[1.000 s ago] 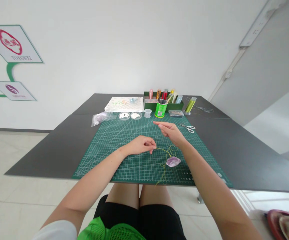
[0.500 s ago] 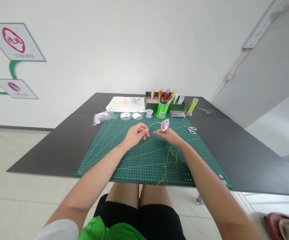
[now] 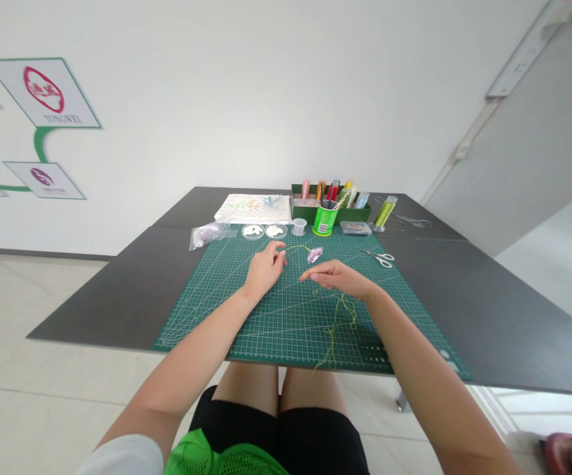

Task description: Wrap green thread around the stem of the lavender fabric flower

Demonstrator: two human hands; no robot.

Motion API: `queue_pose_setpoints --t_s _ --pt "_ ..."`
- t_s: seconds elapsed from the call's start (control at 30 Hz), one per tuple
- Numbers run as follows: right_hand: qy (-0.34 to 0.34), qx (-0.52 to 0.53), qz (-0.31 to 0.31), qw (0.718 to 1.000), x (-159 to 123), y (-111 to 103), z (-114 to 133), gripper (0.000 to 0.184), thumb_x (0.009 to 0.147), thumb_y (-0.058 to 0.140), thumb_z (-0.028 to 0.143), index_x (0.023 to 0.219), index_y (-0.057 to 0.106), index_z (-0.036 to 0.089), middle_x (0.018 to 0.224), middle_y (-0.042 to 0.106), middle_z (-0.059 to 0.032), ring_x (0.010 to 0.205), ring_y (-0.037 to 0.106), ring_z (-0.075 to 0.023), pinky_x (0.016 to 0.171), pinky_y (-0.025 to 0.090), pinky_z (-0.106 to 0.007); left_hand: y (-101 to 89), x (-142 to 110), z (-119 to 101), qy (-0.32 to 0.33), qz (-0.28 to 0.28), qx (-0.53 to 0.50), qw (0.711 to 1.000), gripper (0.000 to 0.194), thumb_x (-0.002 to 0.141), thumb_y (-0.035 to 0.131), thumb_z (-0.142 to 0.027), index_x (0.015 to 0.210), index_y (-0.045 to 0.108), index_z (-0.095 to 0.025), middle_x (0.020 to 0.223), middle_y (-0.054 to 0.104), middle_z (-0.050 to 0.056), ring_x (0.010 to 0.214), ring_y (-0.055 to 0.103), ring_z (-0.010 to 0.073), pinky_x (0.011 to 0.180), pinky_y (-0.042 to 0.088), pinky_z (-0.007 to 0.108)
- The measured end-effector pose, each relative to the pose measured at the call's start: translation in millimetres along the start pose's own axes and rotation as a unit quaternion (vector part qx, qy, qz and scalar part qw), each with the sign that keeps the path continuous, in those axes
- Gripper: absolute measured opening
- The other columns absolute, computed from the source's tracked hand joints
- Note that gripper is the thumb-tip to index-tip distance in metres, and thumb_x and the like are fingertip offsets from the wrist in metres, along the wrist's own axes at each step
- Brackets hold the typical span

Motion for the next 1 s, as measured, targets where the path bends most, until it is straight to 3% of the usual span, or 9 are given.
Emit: queue_pose_setpoints --t_s 0.1,0.2,0.33,0.5,0.67,0.8,0.9,1.0 --pt "0.011 -0.004 0.008 1.0 1 2 0 0.05 0.091 0.065 0.059 0.111 0.081 0.015 0.059 0.041 0.0044 0.058 0.032 -0.0107 0.055 0.025 -0.026 2.6 1 5 -0.05 -0.01 -0.096 0.994 0.005 0.091 0.062 -0.018 0.091 0.066 -0.021 0.063 0.069 -0.005 0.048 0.059 0.0122 0.059 0.046 0.024" --pt "0.041 0.027 -0.014 0.999 3 0 -6 0.049 0.089 0.069 0.057 0.109 0.081 0.014 0.056 0.035 0.0066 0.055 0.027 -0.0095 0.052 0.019 -0.025 2.7 5 11 -0.086 -0.018 -0.15 0.985 0.005 0.089 0.062 -0.021 0.085 0.063 -0.019 0.062 0.069 -0.003 0.044 0.055 0.0109 0.049 0.043 0.023" --pt "0.067 0.164 -0.13 0.976 4 -12 -16 0.05 0.084 0.075 0.057 0.106 0.078 0.012 0.056 0.025 0.0101 0.05 0.017 -0.0078 0.048 0.013 -0.026 0.3 9 14 -0.108 -0.024 -0.226 0.968 0.011 0.087 0.065 -0.028 0.086 0.064 -0.017 0.065 0.069 -0.001 0.044 0.052 0.009 0.045 0.041 0.021" --pt "0.051 0.302 -0.246 0.919 1 -28 -17 0.04 0.088 0.073 0.052 0.104 0.07 0.016 0.053 0.021 0.0117 0.046 0.013 -0.0082 0.042 0.016 -0.024 -1.0 7 9 -0.114 -0.029 -0.307 0.944 0.019 0.083 0.072 -0.033 0.087 0.067 -0.015 0.067 0.07 0.0 0.046 0.051 0.0076 0.046 0.041 0.021" --pt "0.066 0.258 -0.396 0.879 -6 -47 -21 0.042 0.085 0.07 0.062 0.084 0.06 0.021 0.047 0.019 0.0134 0.04 0.014 -0.0073 0.037 0.017 -0.022 -4.5 7 7 -0.129 -0.058 -0.361 0.922 0.015 0.081 0.075 -0.028 0.083 0.068 -0.015 0.065 0.068 -0.001 0.045 0.047 0.006 0.045 0.038 0.019" --pt "0.06 0.189 -0.497 0.845 -22 -71 -18 0.037 0.078 0.077 0.053 0.08 0.059 0.02 0.044 0.027 0.0128 0.04 0.019 -0.0062 0.04 0.013 -0.022 -14.4 10 9 -0.139 -0.105 -0.392 0.903 0.01 0.081 0.074 -0.022 0.083 0.068 -0.014 0.065 0.067 -0.002 0.045 0.046 0.004 0.046 0.037 0.016" --pt "0.07 0.133 -0.55 0.822 -51 -88 -4 0.032 0.066 0.085 0.04 0.079 0.066 0.018 0.042 0.035 0.01 0.042 0.025 -0.007 0.044 0.012 -0.024 -22.8 13 11 -0.147 -0.143 -0.409 0.889 0.007 0.081 0.073 -0.019 0.082 0.068 -0.014 0.065 0.066 -0.002 0.045 0.045 0.003 0.045 0.035 0.015" --pt "0.073 0.065 -0.58 0.808 -106 -96 12 0.04 0.059 0.088 0.041 0.089 0.073 0.019 0.043 0.035 0.0091 0.045 0.025 -0.0089 0.049 0.012 -0.028 -28.9 16 13 -0.154 -0.172 -0.422 0.877 0.004 0.083 0.07 -0.016 0.081 0.067 -0.014 0.064 0.066 -0.003 0.045 0.045 0.0028 0.045 0.035 0.014"
Point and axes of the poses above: each hand's wrist, its own x-axis towards the middle knuckle, its own y-axis out of the palm, z = x × y, the point moved 4 cm from there along x, towards the middle knuckle
